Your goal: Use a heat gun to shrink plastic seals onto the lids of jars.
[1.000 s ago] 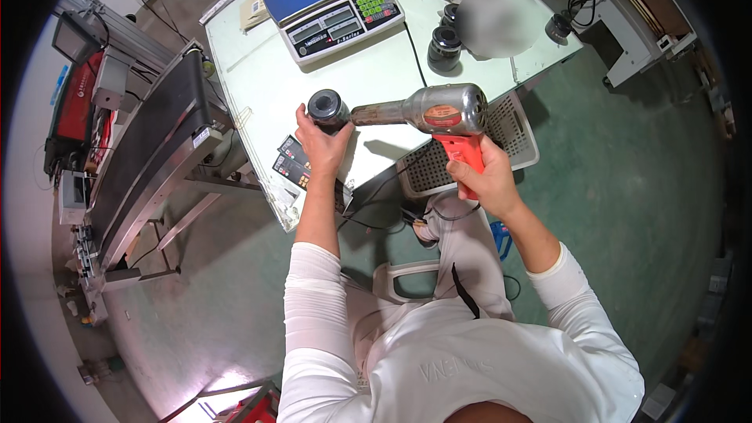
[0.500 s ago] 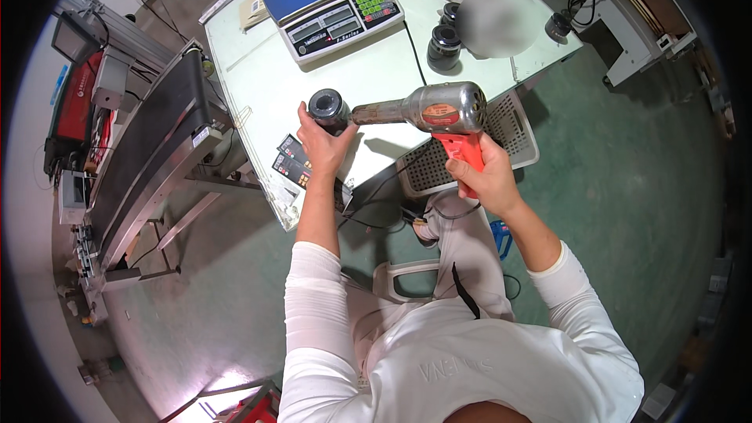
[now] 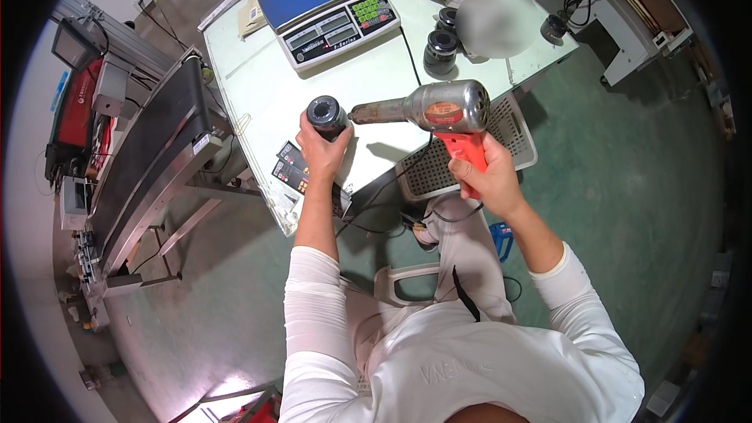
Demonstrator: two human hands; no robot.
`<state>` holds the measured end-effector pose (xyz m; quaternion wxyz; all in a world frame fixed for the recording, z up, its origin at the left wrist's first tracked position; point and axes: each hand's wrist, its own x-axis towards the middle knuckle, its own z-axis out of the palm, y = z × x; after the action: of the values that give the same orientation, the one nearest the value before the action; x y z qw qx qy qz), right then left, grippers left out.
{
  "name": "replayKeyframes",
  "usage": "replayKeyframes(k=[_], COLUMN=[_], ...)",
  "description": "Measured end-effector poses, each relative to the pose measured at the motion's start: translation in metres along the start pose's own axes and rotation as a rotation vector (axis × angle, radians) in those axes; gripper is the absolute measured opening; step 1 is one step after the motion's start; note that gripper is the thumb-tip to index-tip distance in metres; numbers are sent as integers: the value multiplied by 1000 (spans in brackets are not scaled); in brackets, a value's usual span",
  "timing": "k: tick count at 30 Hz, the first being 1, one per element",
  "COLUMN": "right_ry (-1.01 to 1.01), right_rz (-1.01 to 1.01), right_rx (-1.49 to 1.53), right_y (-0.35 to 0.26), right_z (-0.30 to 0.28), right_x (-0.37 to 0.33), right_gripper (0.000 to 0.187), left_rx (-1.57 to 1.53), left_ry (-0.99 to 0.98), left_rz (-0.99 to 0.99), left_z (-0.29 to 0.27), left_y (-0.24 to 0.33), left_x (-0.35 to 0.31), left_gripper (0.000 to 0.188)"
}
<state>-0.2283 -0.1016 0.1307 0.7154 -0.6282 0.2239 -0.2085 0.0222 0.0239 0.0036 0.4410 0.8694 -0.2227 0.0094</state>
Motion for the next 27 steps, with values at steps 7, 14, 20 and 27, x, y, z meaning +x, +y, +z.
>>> replayKeyframes(k=[7,14,20,27], right_ry=[-103,-290,-366,-400], right_rz=[-107,-154,-145,-144], right_rx=[-372,-789,-997,-1017], right_y=[-61,-112,-138,-140], right_z=[5,37,58,76], right_x=[29,59,79,93], right_gripper=[37,42,41,41], left_rx=[29,70,46,24], left_ry=[58,144,126,130], left_rz=[-57,-77,-99,-47], left_z=[7,9,7,10], left_y=[9,18,19,17], left_x=[-4,-7,-7,-9], left_gripper=[89,82,81,75])
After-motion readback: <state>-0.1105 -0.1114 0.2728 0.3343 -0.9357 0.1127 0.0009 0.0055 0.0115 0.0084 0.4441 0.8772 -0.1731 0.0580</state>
